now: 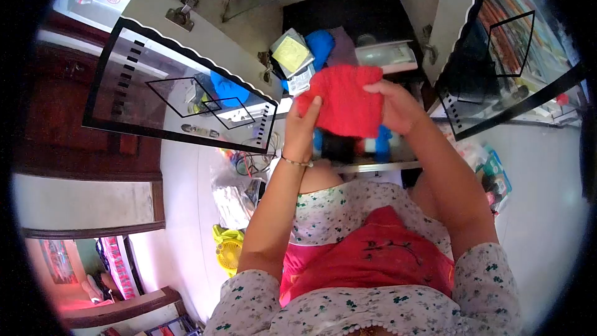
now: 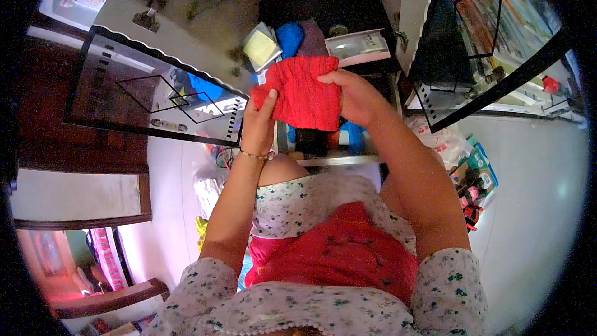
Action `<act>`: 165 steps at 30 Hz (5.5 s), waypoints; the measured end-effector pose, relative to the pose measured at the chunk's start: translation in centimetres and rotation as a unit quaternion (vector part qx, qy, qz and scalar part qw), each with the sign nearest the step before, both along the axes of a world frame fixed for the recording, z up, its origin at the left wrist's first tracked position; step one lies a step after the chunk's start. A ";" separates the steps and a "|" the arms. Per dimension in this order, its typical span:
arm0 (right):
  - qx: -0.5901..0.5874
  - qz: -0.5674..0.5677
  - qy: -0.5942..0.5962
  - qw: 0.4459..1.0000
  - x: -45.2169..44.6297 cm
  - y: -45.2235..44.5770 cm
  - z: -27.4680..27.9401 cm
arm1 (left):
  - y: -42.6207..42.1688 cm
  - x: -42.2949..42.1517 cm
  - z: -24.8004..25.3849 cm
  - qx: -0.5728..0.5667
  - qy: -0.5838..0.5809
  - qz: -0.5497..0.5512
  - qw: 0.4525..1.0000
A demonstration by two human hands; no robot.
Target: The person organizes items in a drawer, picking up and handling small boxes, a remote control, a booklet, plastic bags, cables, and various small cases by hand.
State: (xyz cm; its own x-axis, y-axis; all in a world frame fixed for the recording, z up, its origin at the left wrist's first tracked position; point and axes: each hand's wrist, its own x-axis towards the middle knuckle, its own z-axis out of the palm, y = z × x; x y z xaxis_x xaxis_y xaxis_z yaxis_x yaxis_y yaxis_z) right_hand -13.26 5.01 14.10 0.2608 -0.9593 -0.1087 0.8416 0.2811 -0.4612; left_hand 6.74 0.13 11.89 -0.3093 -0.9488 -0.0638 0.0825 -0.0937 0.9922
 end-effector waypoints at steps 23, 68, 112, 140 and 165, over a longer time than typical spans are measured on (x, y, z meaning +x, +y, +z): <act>0.087 -0.076 0.334 0.936 1.1 -1.7 -3.0 | 1.9 7.1 -0.4 0.029 0.086 0.111 0.990; 0.172 -0.091 0.334 0.922 -4.2 -1.4 -9.3 | 14.3 27.1 -26.6 0.084 -0.588 -0.127 0.794; 0.176 -0.213 0.209 0.938 -16.9 28.1 -0.6 | 6.9 -0.2 2.4 -0.110 -0.219 -0.315 0.917; 0.363 -0.284 0.077 0.884 -17.4 48.6 -25.2 | 5.5 -2.0 2.6 0.022 -0.208 -0.315 0.926; 0.015 -0.150 0.518 0.842 -1.1 5.8 -1.9 | -1.8 4.4 -22.8 -0.162 -0.415 -0.274 0.853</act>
